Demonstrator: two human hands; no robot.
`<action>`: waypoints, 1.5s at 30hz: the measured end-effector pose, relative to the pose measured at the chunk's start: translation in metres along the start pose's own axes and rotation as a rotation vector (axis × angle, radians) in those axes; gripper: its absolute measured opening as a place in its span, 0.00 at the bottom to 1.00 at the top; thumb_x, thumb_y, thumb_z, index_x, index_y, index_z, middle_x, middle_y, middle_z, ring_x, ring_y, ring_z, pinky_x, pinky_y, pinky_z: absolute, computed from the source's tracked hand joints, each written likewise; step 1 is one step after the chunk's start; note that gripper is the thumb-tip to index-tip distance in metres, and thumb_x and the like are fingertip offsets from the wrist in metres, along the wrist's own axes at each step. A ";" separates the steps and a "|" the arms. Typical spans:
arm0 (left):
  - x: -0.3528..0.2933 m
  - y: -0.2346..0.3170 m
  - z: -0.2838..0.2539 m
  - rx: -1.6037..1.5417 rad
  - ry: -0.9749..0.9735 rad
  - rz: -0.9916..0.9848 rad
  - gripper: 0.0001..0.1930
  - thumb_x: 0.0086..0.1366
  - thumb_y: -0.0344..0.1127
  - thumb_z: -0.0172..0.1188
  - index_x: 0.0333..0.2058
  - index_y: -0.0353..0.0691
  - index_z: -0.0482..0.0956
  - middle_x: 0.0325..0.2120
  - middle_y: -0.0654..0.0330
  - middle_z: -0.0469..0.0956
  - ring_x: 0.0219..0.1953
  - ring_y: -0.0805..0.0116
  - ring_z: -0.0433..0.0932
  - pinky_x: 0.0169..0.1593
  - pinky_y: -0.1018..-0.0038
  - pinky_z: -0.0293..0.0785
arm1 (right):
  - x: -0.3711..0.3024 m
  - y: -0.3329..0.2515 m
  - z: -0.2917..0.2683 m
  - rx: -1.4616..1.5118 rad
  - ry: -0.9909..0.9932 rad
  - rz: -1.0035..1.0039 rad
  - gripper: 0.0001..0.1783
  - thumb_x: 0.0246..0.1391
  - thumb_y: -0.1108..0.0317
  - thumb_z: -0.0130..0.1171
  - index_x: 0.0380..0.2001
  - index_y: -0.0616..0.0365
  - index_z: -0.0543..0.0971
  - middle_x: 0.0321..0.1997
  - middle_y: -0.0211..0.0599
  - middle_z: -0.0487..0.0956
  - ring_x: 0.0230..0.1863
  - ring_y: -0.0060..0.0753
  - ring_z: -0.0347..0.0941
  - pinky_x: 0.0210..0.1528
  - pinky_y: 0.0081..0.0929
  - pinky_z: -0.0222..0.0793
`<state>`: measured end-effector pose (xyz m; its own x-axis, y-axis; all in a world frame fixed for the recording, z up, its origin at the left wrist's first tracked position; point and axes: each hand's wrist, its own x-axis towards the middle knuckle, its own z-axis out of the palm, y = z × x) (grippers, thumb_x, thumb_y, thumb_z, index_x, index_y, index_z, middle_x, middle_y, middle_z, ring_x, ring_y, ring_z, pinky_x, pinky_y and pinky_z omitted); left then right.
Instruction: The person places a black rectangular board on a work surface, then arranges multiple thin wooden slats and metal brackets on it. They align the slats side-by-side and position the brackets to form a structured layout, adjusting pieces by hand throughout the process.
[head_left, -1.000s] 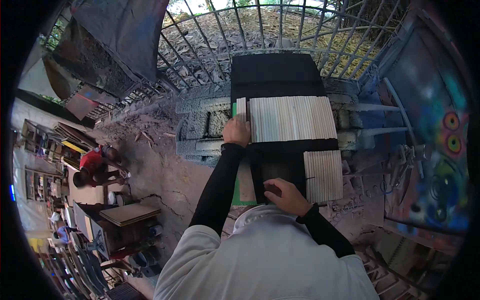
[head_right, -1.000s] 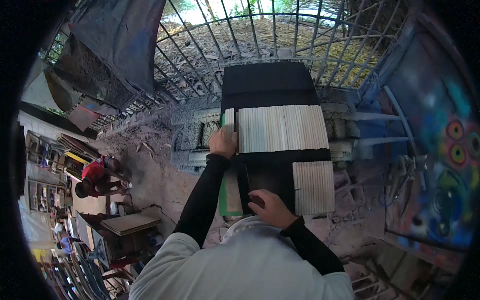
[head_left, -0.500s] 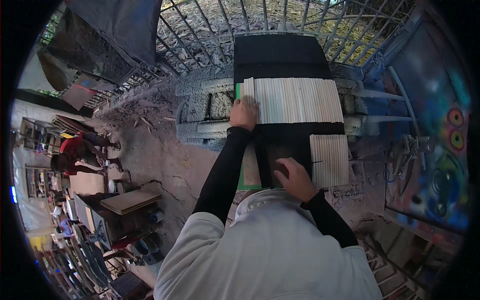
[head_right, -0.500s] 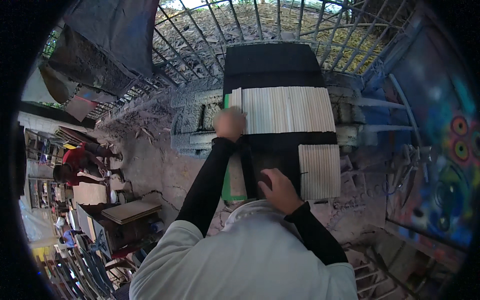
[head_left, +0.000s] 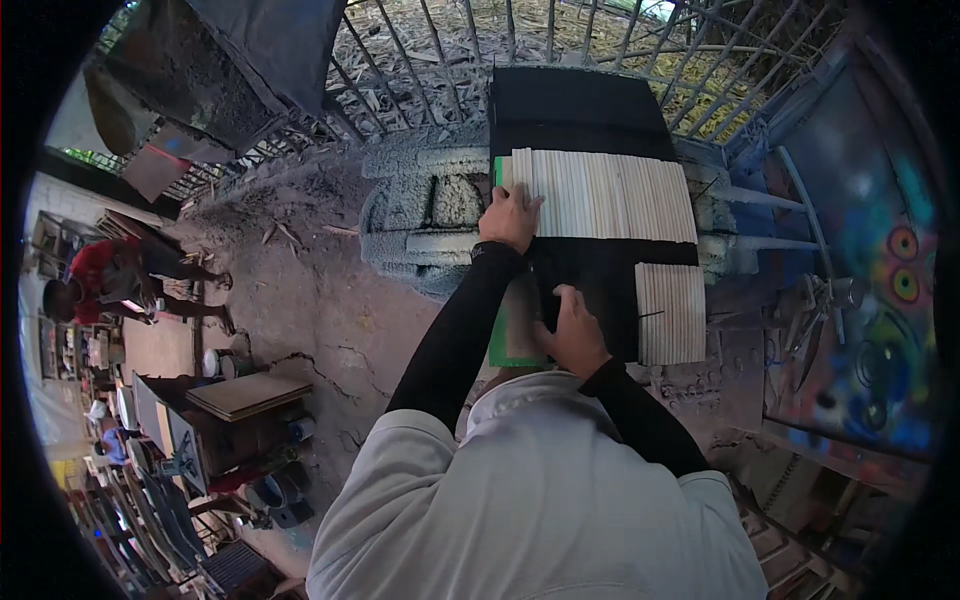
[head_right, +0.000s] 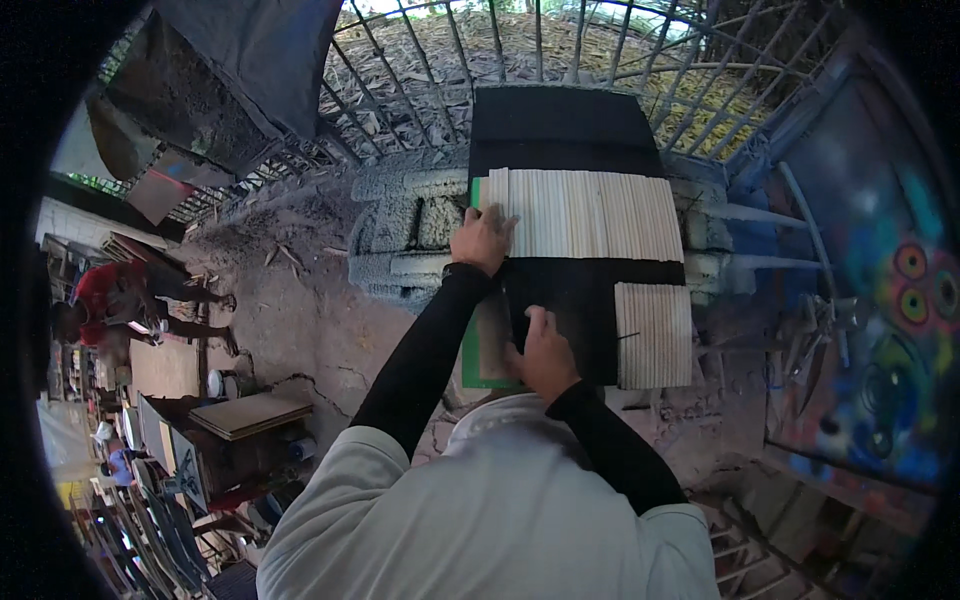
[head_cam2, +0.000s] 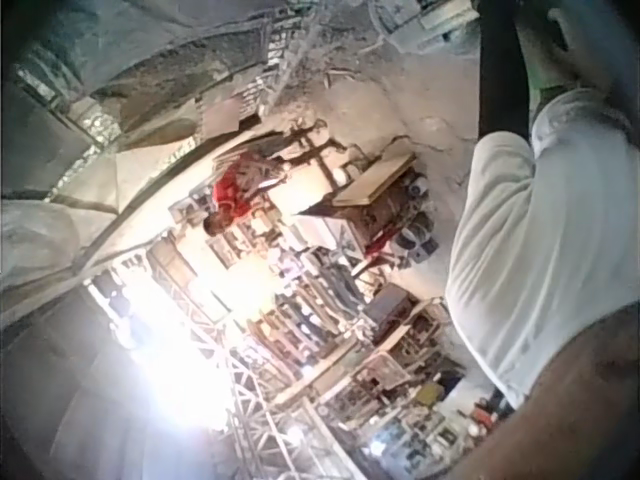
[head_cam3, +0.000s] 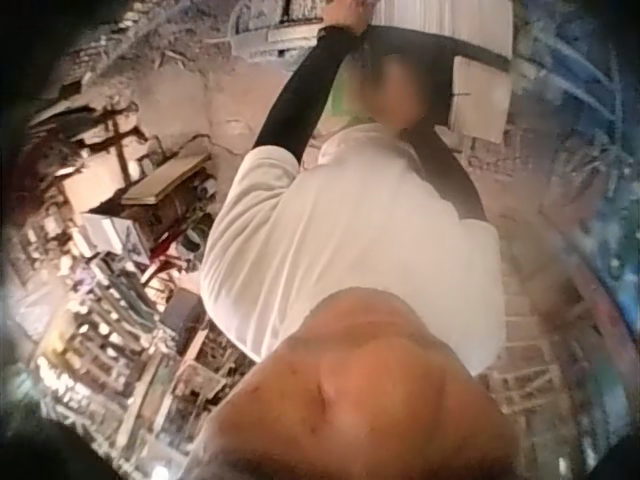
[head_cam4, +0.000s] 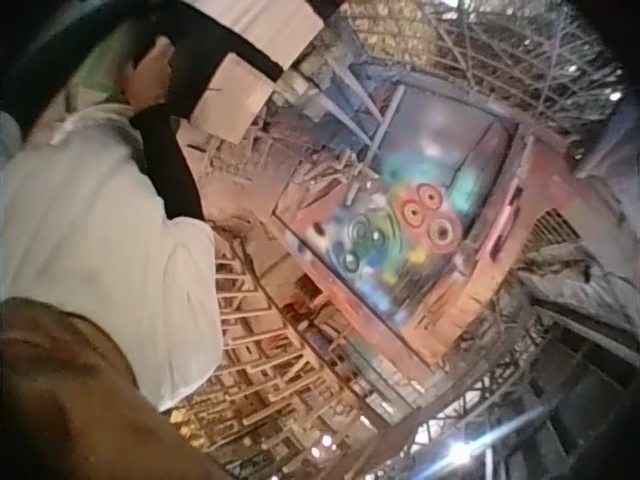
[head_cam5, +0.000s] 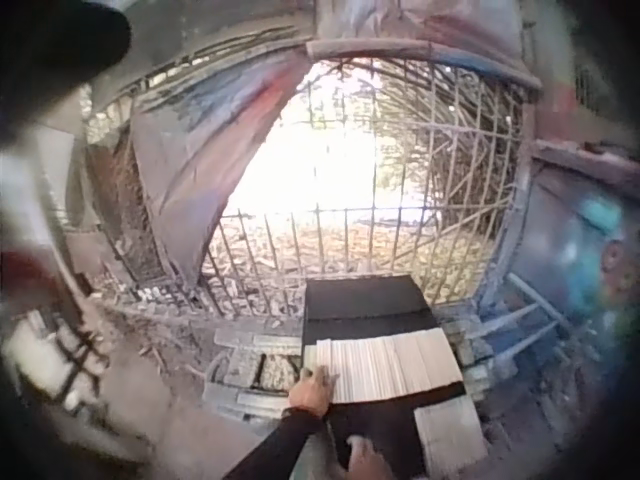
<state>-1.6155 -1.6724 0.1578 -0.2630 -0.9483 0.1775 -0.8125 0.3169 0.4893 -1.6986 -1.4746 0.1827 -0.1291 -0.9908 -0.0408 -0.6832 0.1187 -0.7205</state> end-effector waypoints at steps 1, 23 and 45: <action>-0.001 0.002 -0.002 -0.008 -0.001 -0.009 0.21 0.65 0.52 0.57 0.45 0.41 0.75 0.40 0.44 0.74 0.34 0.43 0.80 0.35 0.54 0.78 | -0.002 0.004 0.000 0.028 0.043 -0.040 0.31 0.51 0.62 0.64 0.53 0.63 0.64 0.49 0.60 0.71 0.46 0.63 0.74 0.48 0.47 0.73; -0.104 0.050 -0.157 -1.216 -0.875 -0.043 0.25 0.70 0.47 0.57 0.52 0.27 0.74 0.36 0.62 0.78 0.37 0.78 0.76 0.40 0.80 0.75 | 0.023 -0.035 -0.103 -0.070 0.509 -0.746 0.22 0.39 0.86 0.63 0.38 0.50 0.78 0.46 0.31 0.76 0.59 0.47 0.71 0.63 0.51 0.65; -0.032 -0.021 -0.062 -1.464 -0.452 -0.314 0.19 0.69 0.37 0.58 0.54 0.31 0.74 0.40 0.61 0.80 0.38 0.75 0.80 0.42 0.76 0.77 | 0.116 -0.041 -0.048 0.673 -0.205 0.110 0.37 0.49 0.68 0.70 0.60 0.66 0.66 0.39 0.41 0.79 0.36 0.28 0.79 0.31 0.25 0.78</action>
<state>-1.5583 -1.6476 0.1948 -0.5332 -0.8176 -0.2173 0.2607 -0.4032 0.8772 -1.7201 -1.5917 0.2400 0.0108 -0.9756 -0.2194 -0.0730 0.2180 -0.9732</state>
